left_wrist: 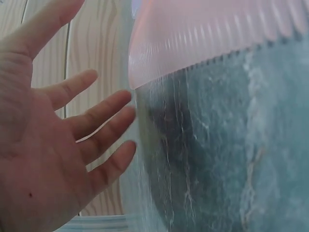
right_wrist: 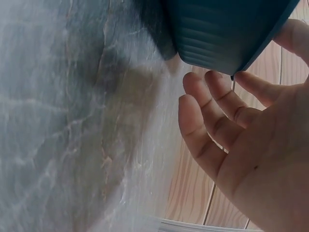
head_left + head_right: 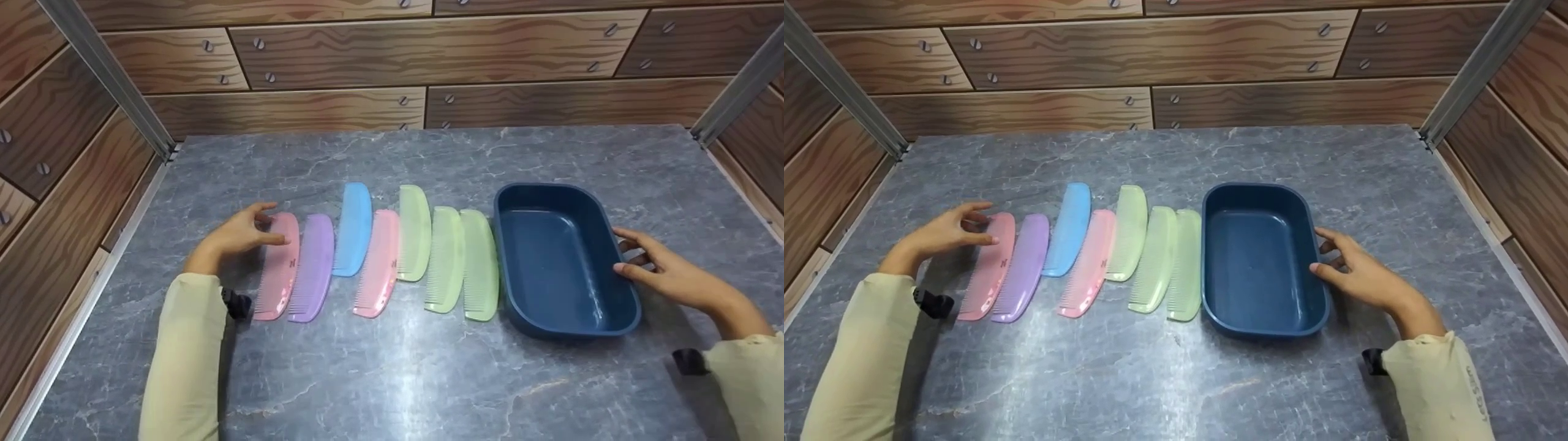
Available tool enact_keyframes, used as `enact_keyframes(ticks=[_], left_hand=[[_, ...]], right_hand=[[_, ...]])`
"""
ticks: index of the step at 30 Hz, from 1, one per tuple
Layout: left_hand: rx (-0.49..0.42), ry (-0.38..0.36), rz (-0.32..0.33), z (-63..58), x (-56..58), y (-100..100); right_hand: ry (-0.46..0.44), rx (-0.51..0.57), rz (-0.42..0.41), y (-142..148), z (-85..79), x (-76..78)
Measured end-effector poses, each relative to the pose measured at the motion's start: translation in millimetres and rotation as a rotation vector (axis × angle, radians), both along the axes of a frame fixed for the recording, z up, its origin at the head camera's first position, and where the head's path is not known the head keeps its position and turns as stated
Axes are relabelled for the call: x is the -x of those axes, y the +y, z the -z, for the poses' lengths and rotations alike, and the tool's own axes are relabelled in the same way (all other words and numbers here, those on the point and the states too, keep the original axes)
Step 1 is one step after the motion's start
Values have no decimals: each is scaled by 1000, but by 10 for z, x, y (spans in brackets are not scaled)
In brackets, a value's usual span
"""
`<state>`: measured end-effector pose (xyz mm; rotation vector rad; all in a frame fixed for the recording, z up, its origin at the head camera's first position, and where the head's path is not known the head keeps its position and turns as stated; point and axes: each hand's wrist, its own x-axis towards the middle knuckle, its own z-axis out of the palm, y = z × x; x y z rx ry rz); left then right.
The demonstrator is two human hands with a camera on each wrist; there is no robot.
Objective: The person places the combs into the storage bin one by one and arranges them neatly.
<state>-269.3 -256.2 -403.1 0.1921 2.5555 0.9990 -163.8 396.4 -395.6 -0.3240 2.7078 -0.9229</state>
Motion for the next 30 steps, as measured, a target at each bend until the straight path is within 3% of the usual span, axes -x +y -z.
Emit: enact_keyframes(ticks=[9, 18, 30], left_hand=[[14, -49, 7, 18, 107, -1], [9, -33, 7, 129, 83, -51], [27, -40, 6, 129, 112, -11]], right_hand=[[57, 43, 36, 28, 46, -2], [69, 115, 37, 44, 140, -52], [81, 168, 58, 32, 177, -68]])
